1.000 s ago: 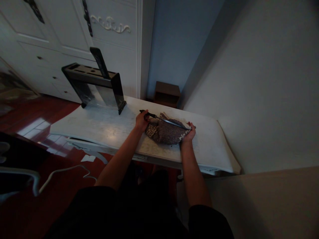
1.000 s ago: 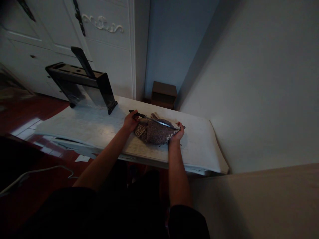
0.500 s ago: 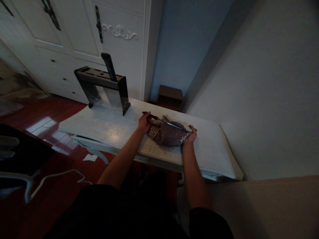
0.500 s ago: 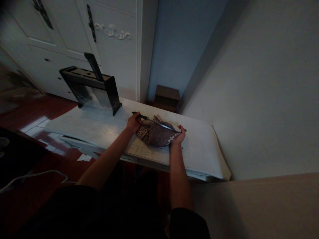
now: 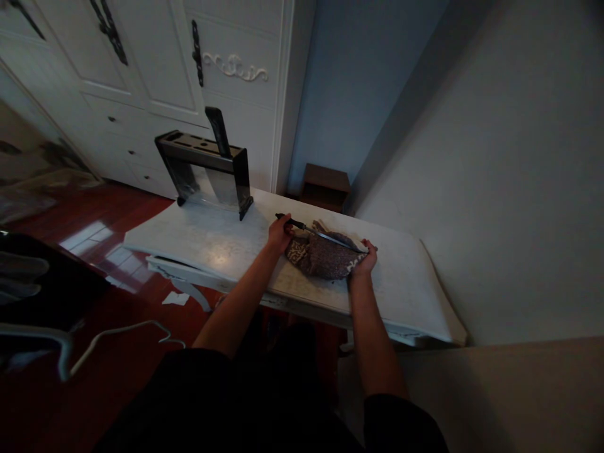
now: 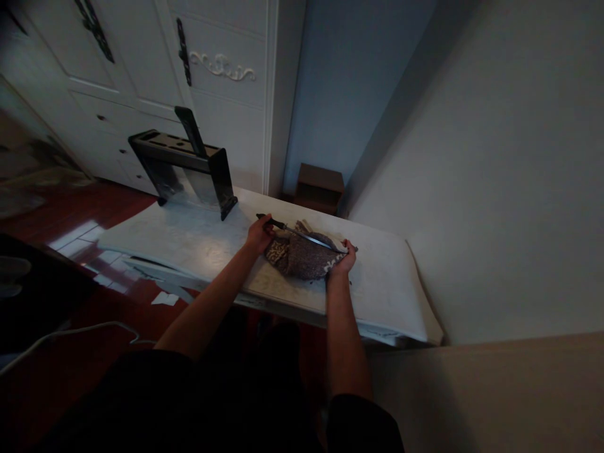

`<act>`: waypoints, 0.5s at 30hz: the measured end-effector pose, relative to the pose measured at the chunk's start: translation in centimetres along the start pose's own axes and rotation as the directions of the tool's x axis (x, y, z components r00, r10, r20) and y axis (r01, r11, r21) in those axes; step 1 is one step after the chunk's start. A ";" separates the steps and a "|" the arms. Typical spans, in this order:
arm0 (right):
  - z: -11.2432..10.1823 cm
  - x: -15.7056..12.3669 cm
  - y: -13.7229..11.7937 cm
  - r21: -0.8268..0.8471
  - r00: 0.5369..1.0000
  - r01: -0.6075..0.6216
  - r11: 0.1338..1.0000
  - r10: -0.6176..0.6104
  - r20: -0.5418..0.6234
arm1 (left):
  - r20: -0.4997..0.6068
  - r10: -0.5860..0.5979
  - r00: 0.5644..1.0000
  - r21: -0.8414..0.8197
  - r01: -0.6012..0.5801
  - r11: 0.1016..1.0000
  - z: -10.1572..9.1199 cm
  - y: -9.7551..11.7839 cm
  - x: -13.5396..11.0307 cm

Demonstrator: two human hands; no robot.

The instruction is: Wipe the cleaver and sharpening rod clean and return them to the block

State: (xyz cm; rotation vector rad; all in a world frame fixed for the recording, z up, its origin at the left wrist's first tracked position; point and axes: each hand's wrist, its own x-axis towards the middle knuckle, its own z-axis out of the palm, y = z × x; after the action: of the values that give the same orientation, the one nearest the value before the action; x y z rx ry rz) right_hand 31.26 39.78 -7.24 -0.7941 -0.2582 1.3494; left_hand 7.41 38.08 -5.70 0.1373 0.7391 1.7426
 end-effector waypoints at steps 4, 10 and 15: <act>0.1 -0.4 -0.1 0.020 1.000 -0.015 1.000 0.015 -0.015 | -0.006 0.003 1.000 0.000 -0.003 1.000 0.1 -0.1 0.0; 0.2 -0.7 -0.2 -0.025 1.000 0.003 1.000 -0.003 -0.016 | -0.003 -0.005 1.000 0.003 0.005 1.000 0.1 -0.1 -0.1; 0.0 -0.9 -0.1 -0.098 0.999 0.046 0.994 -0.044 0.031 | -0.009 -0.002 1.000 0.006 0.002 1.000 0.2 -0.2 0.0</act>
State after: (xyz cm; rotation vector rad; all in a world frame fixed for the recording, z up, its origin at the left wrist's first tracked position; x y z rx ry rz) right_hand 31.12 38.93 -6.98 -0.8469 -0.3655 1.3141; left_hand 7.63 38.16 -5.65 0.1326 0.7512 1.7407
